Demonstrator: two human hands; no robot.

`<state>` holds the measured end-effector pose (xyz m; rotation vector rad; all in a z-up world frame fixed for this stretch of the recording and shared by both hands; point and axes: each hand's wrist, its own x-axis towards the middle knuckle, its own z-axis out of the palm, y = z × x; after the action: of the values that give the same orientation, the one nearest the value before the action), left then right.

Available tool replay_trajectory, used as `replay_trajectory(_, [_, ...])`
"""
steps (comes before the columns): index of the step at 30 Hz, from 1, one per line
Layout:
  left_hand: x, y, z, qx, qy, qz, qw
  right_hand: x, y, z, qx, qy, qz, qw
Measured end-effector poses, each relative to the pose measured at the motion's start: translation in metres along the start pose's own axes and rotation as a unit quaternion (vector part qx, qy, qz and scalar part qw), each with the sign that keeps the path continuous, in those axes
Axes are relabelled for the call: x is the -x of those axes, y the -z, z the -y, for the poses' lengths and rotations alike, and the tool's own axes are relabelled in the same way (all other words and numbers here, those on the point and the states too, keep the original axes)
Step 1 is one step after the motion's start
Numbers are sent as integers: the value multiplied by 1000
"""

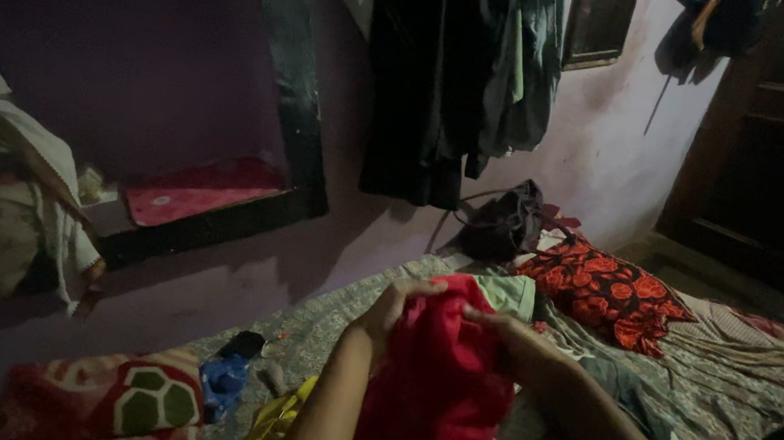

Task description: The person folds several items of clothing, including a red top, a white piece of fabric, and blue trousers, by hand on a bed and stacks them into piles.

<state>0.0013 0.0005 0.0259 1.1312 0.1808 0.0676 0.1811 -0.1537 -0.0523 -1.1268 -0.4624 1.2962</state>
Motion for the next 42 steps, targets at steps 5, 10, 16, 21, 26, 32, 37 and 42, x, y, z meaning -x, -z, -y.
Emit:
replay_trajectory(5, [-11,25,8,-153,99,-170,969,-13,44,-7,154,168,14,974])
replay_trajectory(10, [-42,80,49,-242,26,-289,926,-31,52,4,-45,178,-180,966])
replay_trajectory(16, [-57,83,51,-97,-4,-273,957,-25,39,-4,79,43,-154,984])
replay_trajectory(21, [-73,76,51,-30,-16,-228,973,-28,18,-14,20,21,-27,999])
replay_trajectory(26, [-59,59,35,-121,-46,-108,986,-20,-6,-9,22,5,-81,996])
replay_trajectory(32, [-19,18,9,-73,5,-100,992,-8,-26,8,23,18,-206,978])
replay_trajectory(37, [-27,24,23,-196,-51,-171,964,-20,14,0,130,64,-230,962])
replay_trajectory(42, [-43,43,38,-185,-14,-194,963,-25,30,-7,207,147,-336,907])
